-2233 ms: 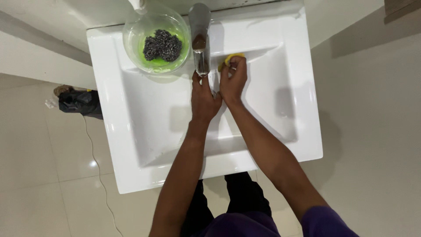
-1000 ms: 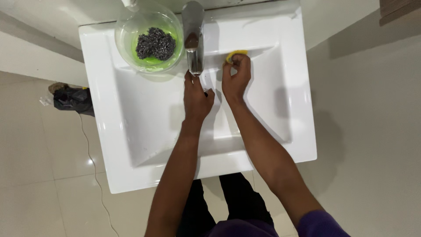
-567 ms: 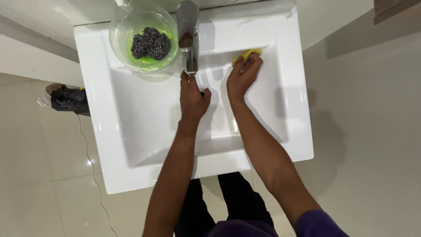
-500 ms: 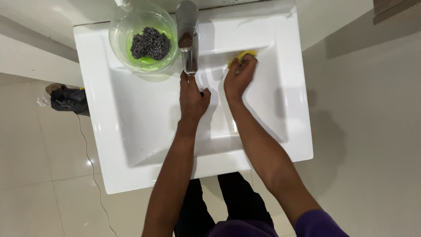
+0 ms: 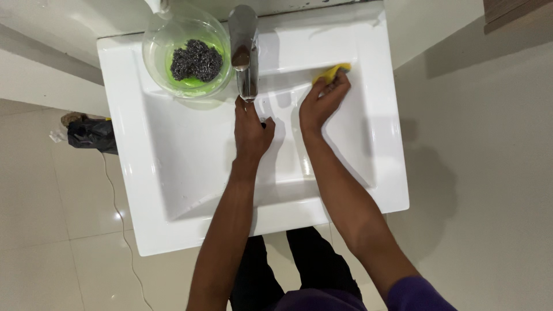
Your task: The person cleans a sink and a faucet using a sponge and a small brush.
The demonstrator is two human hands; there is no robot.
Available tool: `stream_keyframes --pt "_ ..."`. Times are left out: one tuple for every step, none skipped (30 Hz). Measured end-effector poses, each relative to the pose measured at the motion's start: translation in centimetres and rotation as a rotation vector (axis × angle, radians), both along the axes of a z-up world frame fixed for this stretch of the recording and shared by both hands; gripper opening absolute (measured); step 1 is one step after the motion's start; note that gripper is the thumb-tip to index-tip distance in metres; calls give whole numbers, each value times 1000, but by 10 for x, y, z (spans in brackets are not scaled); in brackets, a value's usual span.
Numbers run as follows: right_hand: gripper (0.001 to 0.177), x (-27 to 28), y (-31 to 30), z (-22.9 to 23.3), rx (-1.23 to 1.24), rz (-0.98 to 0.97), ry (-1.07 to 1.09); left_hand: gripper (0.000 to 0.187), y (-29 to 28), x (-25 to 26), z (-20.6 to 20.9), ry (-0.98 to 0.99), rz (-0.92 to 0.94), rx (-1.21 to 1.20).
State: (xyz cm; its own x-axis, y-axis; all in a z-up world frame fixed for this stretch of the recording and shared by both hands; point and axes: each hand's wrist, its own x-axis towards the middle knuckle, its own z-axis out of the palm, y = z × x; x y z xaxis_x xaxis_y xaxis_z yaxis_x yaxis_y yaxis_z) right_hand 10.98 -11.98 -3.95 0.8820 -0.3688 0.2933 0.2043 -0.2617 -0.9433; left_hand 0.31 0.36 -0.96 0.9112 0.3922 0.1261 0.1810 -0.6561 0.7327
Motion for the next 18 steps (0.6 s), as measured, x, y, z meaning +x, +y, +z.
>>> stream_keyframes --pt "34 -1 2 -2 11 22 53 84 0 0 0 1 0 -4" --pt "34 -3 5 -5 23 45 105 84 0 1 0 1 -1 -9" --pt "34 -5 8 -7 34 67 158 84 0 1 1 2 -2 -13" --pt "32 -6 9 -8 21 75 121 83 -1 0 3 12 1 -20" --pt "30 -7 11 -8 7 82 84 83 -1 0 5 22 2 -28" --pt "29 -7 11 -6 -6 88 47 83 -1 0 7 31 4 -36" --pt "31 -6 10 -3 -1 75 11 83 -1 0 9 45 6 -47" --pt "33 -5 8 1 4 62 -26 83 -1 1 10 59 8 -58" --pt "35 -4 7 5 9 49 -64 84 -1 1 11 72 10 -68" --pt "38 -3 5 9 -12 16 -51 83 -1 1 11 60 5 -55" --pt "40 -2 2 13 -33 -15 -38 83 -1 1 10 49 1 -42" --pt "43 -1 2 15 -53 -47 -25 83 -1 2 10 37 -2 -28" --pt "43 -1 2 15 -49 -43 -38 82 -1 2 9 37 -1 -30" --pt "44 -2 3 13 -44 -39 -51 82 -1 2 9 36 1 -32" --pt "44 -3 4 9 -41 -35 -62 82 -1 1 8 37 3 -34" --pt "40 -2 5 4 -2 -32 -34 82 -1 1 8 35 6 -42" --pt "36 -2 8 0 38 -32 -4 83 -1 1 7 35 8 -49" --pt "33 -2 10 -5 77 -31 25 83 -1 1 6 34 9 -55"
